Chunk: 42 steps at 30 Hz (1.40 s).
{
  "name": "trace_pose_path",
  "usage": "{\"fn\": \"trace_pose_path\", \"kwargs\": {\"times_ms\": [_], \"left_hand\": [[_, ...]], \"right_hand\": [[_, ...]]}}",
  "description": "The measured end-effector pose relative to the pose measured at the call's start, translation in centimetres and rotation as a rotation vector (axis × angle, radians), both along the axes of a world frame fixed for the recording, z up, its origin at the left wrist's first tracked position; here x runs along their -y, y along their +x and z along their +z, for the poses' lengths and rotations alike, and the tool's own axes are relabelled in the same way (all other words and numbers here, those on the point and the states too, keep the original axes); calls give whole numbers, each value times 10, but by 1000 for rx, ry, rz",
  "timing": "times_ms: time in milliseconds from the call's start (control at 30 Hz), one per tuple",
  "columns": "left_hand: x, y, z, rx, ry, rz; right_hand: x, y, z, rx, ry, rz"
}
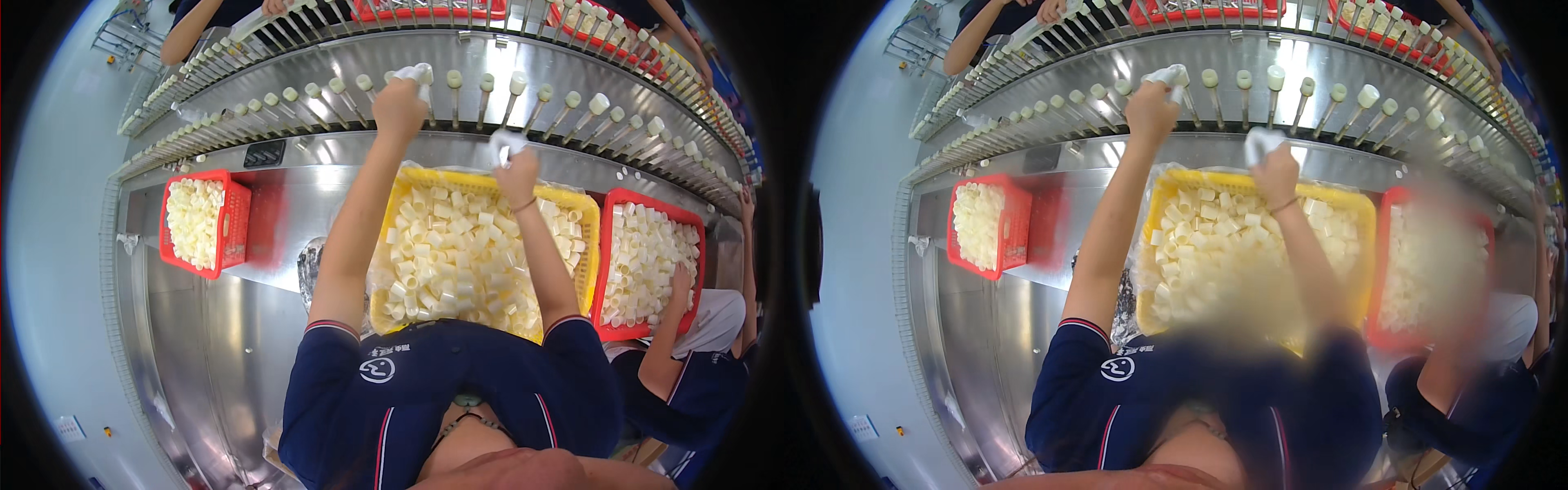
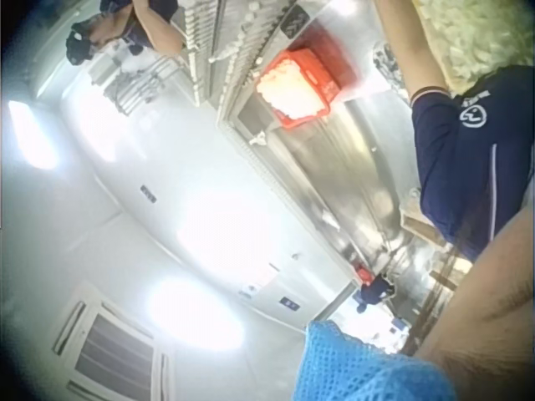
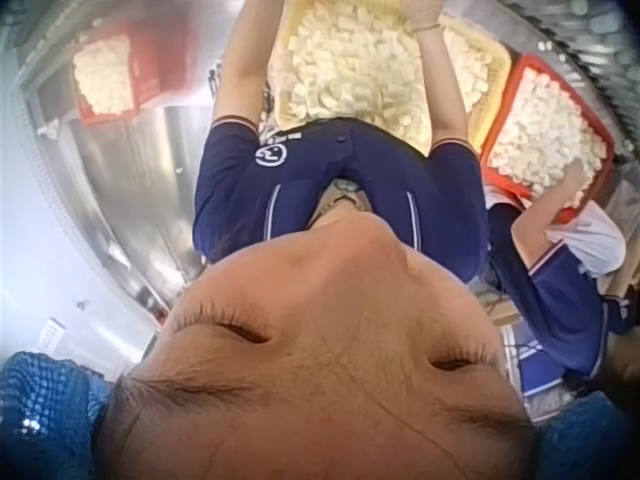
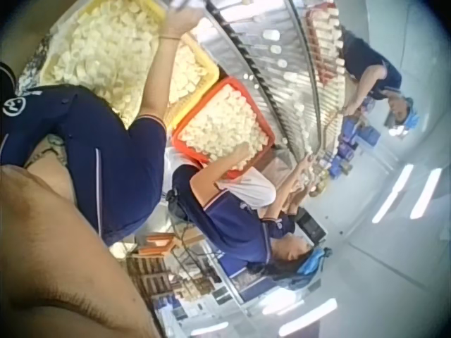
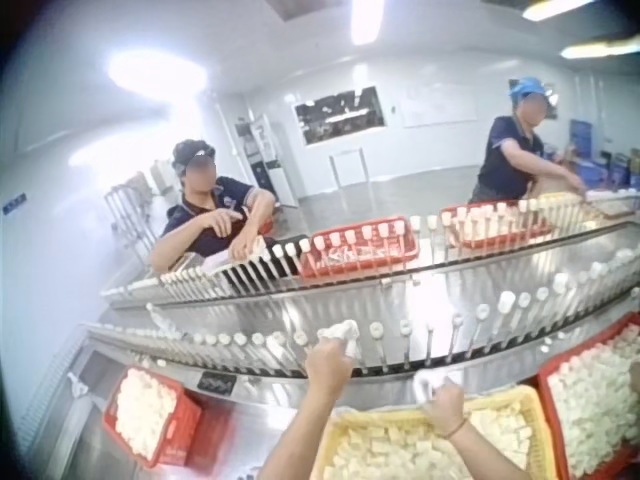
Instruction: The person places a basket of plastic caps onto a table and fits the caps onto pegs of a rotating conveyor line by hand.
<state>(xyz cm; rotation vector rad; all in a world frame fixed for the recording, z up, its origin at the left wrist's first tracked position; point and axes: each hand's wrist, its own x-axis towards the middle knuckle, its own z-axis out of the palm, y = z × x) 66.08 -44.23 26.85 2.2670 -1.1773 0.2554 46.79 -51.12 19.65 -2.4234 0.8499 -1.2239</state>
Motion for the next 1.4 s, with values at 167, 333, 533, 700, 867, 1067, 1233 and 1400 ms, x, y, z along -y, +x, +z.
{"fn": "trace_pose_path", "kwargs": {"times_ms": [167,333,533,700,867,1067,1233,1400], "left_hand": [[-47,-60,-72,143,-8,-342],[-86,-88,-137,35,627,-375],[-91,-87,-145,11,585,-367],[-105,-87,-107,47,429,-358],[-94,-37,-72,116,-236,-190],[-53,-4,17,40,-553,-12],[-31,14,38,267,-107,-112],[23,1,30,494,-80,-186]], "right_hand": [[-53,-10,-81,-499,189,269],[-66,16,-109,-707,215,237],[-64,24,-106,-728,280,153],[-67,22,-100,-728,324,124],[-74,21,-86,-687,436,133],[-68,-8,-61,-331,468,312],[-25,-24,-9,319,561,314],[22,-21,56,676,381,221]]}}
